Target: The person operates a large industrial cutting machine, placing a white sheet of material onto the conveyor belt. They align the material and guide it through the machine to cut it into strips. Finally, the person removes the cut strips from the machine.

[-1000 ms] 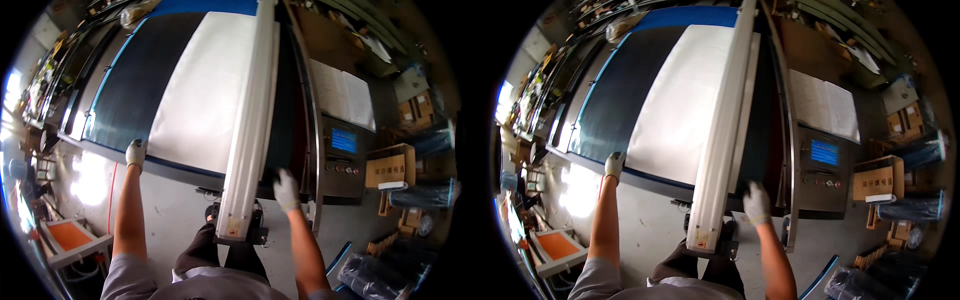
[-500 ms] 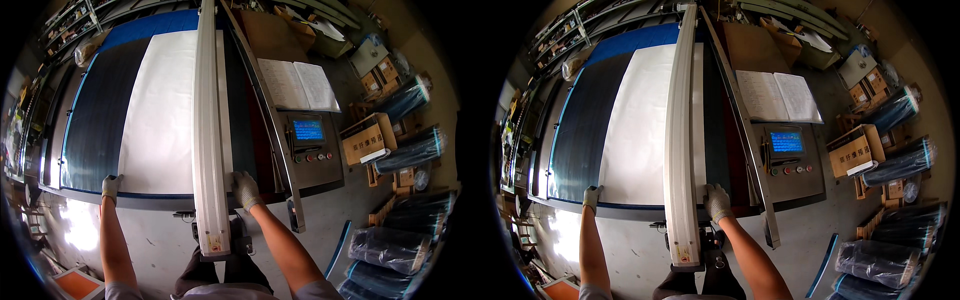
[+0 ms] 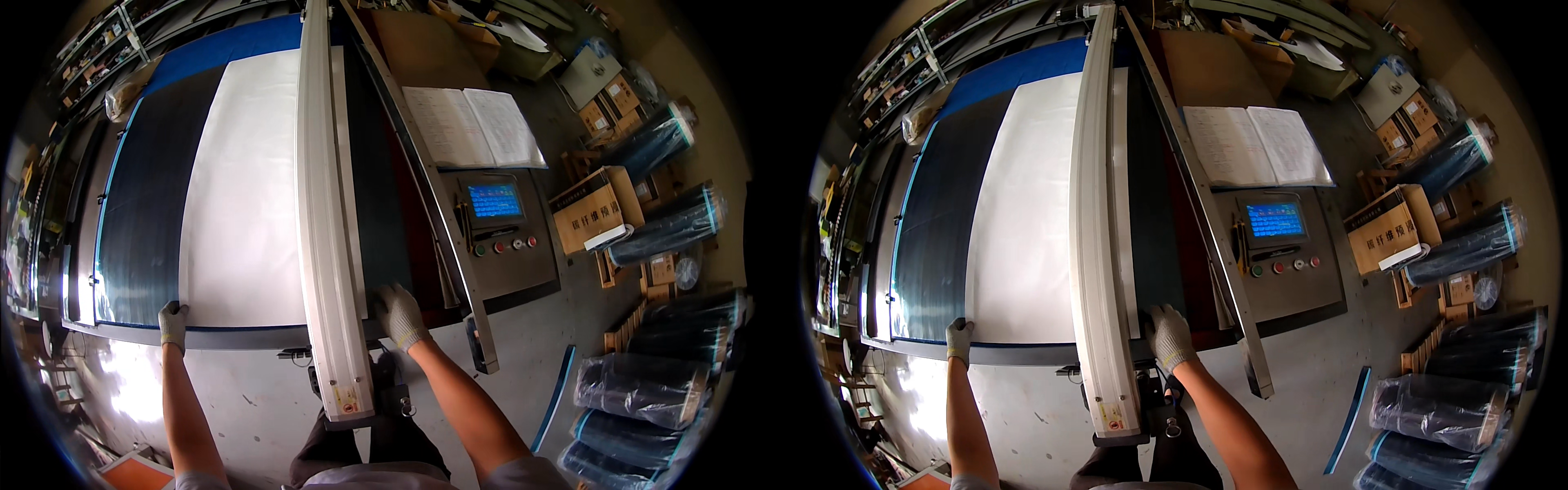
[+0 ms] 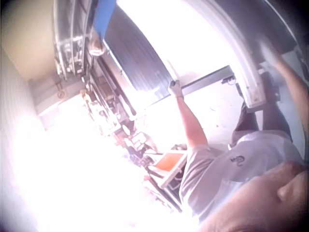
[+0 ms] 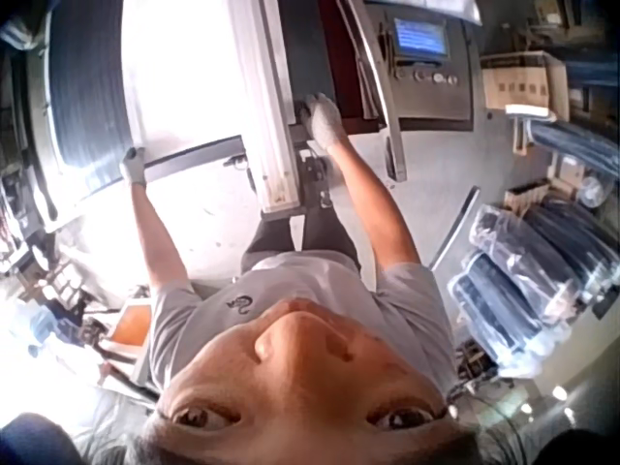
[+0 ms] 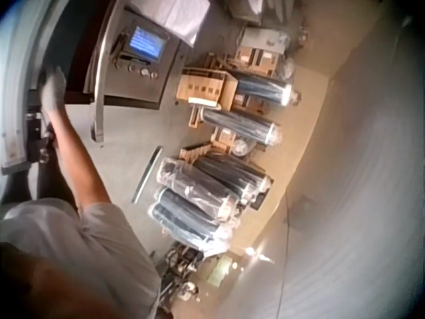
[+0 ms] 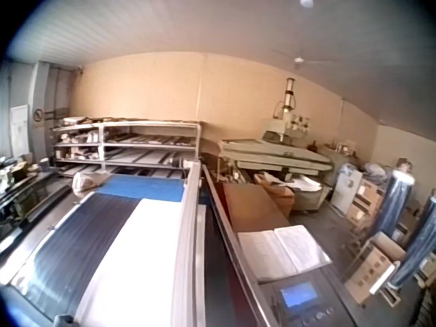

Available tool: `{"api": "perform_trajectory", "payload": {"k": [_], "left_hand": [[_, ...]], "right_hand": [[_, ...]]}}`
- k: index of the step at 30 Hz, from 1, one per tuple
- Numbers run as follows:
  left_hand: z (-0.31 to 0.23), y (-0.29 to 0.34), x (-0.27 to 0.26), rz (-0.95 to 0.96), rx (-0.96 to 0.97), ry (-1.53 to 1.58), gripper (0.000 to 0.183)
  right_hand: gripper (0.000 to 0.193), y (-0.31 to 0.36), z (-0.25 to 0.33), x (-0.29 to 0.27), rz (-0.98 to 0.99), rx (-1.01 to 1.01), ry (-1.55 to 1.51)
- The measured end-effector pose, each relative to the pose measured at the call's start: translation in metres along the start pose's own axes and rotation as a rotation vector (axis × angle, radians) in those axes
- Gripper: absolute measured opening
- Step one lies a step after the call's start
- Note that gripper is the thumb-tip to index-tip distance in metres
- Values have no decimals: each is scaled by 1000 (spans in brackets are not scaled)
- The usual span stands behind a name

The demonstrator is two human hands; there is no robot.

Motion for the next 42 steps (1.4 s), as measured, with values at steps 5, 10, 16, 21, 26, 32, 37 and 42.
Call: {"api": "perform_trajectory", "payload": {"k": [5, 10, 16, 21, 26, 32, 37, 42], "left_hand": [[11, -3, -2, 27, -22, -30, 14], [4, -3, 4, 28, 22, -3, 14], [4, -2, 7, 10, 53, 30, 16], [12, 0, 5, 7, 20, 65, 19], [33, -7, -1, 27, -17, 68, 23], [37, -10, 1, 37, -46, 85, 27], [44, -10, 1, 58, -75, 106, 28], [38, -7, 6, 67, -91, 137, 26]], "right_hand": [[27, 20, -13, -17, -75, 43, -110], [27, 28, -21, -27, -59, 124, -140], [22, 32, -29, -27, -92, 124, -125], [20, 34, -34, -29, -116, 126, -137], [19, 38, -37, -31, -133, 119, -121], [19, 42, -45, -26, -111, 167, -169], [20, 40, -40, -23, -102, 129, -129], [21, 36, -35, -27, -134, 75, -72]]}}
Point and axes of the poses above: each hand's wrist, its own y-axis away from the middle knuckle, its own x-axis out of the palm, z = x × y, the point moved 9 cm from there along -y, towards the middle knuckle, and after that the axes turned 6 degrees about x, right-handed, at the moved point
